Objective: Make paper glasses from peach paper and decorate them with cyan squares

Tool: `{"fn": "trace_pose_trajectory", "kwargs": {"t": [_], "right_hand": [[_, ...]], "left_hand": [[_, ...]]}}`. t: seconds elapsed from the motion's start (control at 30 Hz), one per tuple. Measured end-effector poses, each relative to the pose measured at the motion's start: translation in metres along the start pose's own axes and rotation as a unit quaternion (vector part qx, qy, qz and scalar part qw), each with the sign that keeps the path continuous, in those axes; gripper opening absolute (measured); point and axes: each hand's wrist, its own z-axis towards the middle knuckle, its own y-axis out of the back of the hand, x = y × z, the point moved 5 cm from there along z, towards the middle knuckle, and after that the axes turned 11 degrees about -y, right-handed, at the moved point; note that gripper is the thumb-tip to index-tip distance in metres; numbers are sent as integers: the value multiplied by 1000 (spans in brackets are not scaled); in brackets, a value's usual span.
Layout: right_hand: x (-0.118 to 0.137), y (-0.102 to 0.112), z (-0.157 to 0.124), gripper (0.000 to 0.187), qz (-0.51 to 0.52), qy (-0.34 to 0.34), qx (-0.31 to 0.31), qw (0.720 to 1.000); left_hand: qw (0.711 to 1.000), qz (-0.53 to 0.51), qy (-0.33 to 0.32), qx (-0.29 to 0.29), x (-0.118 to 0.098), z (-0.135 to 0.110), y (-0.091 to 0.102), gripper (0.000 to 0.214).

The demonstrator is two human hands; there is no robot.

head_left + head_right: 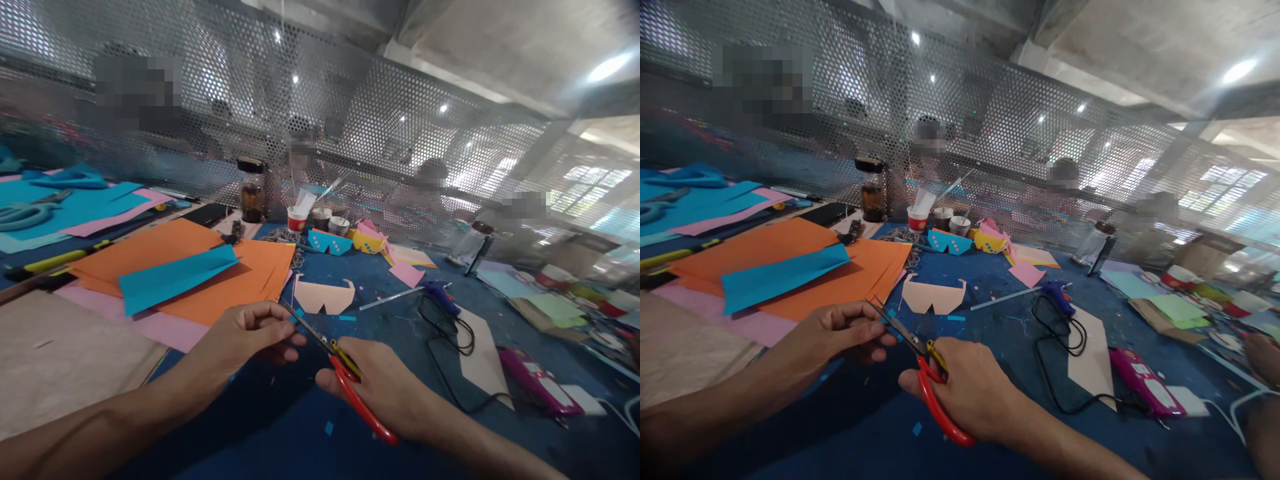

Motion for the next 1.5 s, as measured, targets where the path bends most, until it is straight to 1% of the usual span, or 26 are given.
{"fn": "trace_pose_trajectory", "kwargs": {"t": [0.2,0.37,0.63,0.87,1.03,1.17,1.37,1.5], "right_hand": [[-1,0,-1,44,-1,0,1,1000],[0,1,-1,43,5,6,1,1000],[-3,-1,-1,44,3,9,-1,1000],[-2,0,-1,43,5,15,-2,1000],[-3,-1,0,44,5,14,-4,1000],[-3,-1,0,45,6,15,-6,1000],[-3,-1,0,43,8,16,-6,1000],[-2,0,-1,44,8,18,-4,1000]], "left_hand": [[1000,0,-5,7,0,0,2,41],[1000,-1,-1,0,0,-1,1,39],[1000,-15,4,-5,-1,0,-1,47],[1000,-1,1,2,-1,0,0,43],[1000,-11,4,0,3,1,2,40],[1000,-14,1,8,2,1,0,42],[1000,-22,8,-7,-2,0,-2,51],[1000,-22,12,-9,-4,-1,-2,52]]}}
